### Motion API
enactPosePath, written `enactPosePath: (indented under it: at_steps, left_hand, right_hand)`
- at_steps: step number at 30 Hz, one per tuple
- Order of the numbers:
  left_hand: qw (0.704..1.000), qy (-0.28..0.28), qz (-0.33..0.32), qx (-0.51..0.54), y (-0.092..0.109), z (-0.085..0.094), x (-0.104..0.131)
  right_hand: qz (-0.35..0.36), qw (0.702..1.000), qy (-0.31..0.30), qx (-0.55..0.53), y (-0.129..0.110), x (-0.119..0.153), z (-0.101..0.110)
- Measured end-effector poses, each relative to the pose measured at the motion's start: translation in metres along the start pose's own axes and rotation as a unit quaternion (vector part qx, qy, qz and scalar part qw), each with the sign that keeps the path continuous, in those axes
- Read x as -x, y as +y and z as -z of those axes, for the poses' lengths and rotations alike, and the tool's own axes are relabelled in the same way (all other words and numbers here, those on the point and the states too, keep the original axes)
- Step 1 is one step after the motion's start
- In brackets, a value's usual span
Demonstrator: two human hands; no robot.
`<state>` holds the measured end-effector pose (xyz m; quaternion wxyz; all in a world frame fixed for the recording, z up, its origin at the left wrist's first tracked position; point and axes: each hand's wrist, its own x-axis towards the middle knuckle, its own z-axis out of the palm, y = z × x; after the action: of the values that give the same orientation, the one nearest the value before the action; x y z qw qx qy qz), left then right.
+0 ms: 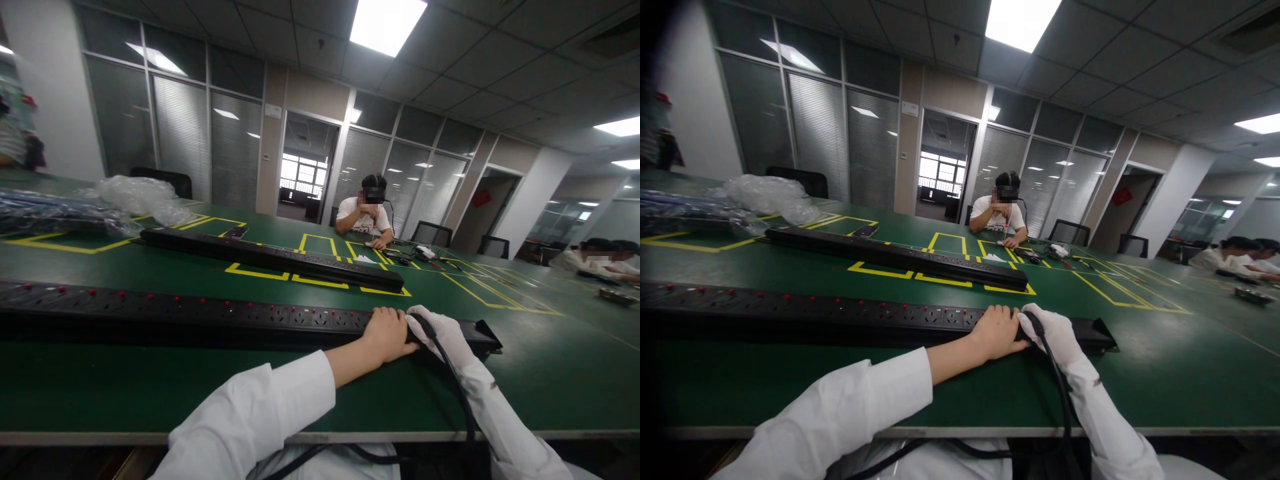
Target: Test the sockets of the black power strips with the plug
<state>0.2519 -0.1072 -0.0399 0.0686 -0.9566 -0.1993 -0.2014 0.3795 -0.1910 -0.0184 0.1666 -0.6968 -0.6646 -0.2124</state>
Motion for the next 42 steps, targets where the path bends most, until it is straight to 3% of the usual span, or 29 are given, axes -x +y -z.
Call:
enactPosePath:
  at_steps: [24,42]
  left_hand:
    - [0.999,0.036,-0.002,0.005,-0.0002,-0.004,0.0003]
    - [1.0,0.018,-0.002,-0.005,0.0007,-0.0011,0.0]
  right_hand:
    - [0.004,1.0,-0.002,-0.004,0.0021,0.001,-0.0015]
    - [0.003,1.0,0.01,-0.011,-0.0008,0.0022,0.0001]
